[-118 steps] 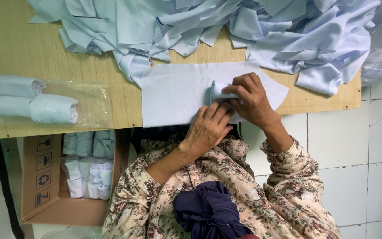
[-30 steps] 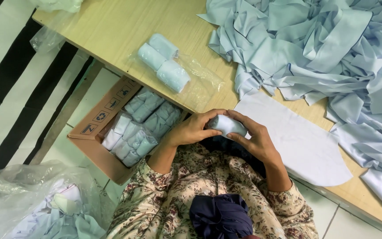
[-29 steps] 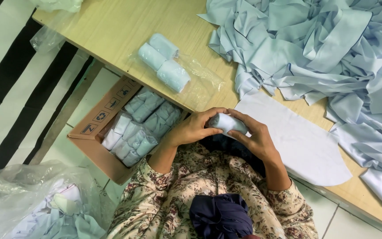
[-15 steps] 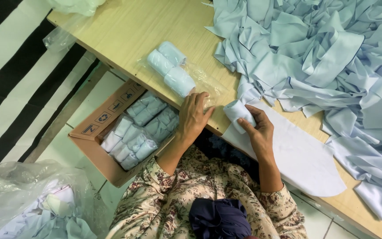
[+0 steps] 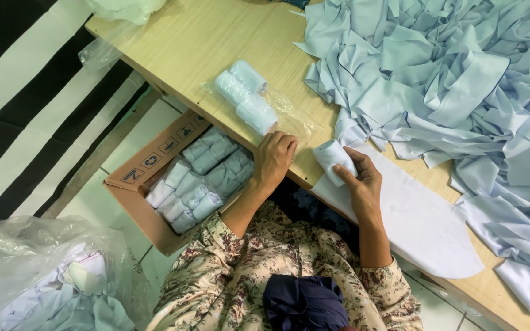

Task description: Folding white fabric strips, rolling them into compact shapes, and placing them into individual plastic bags for packing.

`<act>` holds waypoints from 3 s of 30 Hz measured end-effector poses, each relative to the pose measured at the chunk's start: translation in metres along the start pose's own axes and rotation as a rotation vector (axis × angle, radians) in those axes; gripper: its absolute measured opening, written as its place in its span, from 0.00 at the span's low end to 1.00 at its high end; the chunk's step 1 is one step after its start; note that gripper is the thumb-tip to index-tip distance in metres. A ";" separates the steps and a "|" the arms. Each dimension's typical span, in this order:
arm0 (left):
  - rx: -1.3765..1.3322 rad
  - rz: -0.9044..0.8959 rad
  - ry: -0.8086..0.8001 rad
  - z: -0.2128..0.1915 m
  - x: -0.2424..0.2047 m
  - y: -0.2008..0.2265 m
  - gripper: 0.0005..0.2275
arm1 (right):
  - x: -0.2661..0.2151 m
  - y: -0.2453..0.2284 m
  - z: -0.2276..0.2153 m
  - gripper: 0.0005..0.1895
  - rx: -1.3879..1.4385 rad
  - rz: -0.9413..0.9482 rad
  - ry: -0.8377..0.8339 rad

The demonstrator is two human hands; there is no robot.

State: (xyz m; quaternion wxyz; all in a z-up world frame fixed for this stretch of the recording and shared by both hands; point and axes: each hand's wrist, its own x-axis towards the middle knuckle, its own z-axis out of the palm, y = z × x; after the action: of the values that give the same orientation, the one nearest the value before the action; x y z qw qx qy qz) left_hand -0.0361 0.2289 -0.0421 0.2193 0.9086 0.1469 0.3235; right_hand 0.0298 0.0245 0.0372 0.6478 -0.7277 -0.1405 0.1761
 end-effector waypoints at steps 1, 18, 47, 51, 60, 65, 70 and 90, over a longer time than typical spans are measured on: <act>0.000 0.005 0.002 -0.001 0.000 -0.001 0.05 | 0.000 -0.002 0.000 0.27 0.003 -0.004 0.003; -0.166 0.007 0.185 -0.049 0.027 0.044 0.03 | 0.018 0.017 0.035 0.23 0.194 -0.031 0.088; -0.249 0.208 0.159 -0.026 -0.001 0.050 0.08 | 0.020 0.022 0.040 0.16 -0.407 -0.577 0.100; -0.108 0.083 0.121 -0.053 0.024 0.031 0.20 | 0.019 0.037 0.034 0.17 -0.201 -0.352 0.037; 0.072 0.080 -0.027 -0.027 0.005 0.002 0.25 | 0.027 0.016 0.053 0.21 -0.068 -0.171 0.114; 0.099 0.089 -0.033 -0.020 0.001 -0.004 0.26 | 0.035 0.027 0.058 0.18 -0.095 -0.229 0.180; 0.060 0.088 -0.052 -0.019 0.001 -0.006 0.28 | 0.034 0.009 0.051 0.15 -0.328 -0.229 0.063; -0.010 0.281 0.169 -0.010 0.021 0.026 0.11 | 0.032 0.037 0.030 0.26 -0.085 -0.076 -0.041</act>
State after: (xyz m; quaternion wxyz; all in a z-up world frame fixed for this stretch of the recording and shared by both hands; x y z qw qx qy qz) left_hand -0.0233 0.2182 -0.0116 0.1632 0.8886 0.0345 0.4272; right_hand 0.0447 0.0609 -0.0052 0.6196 -0.7450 -0.1884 0.1601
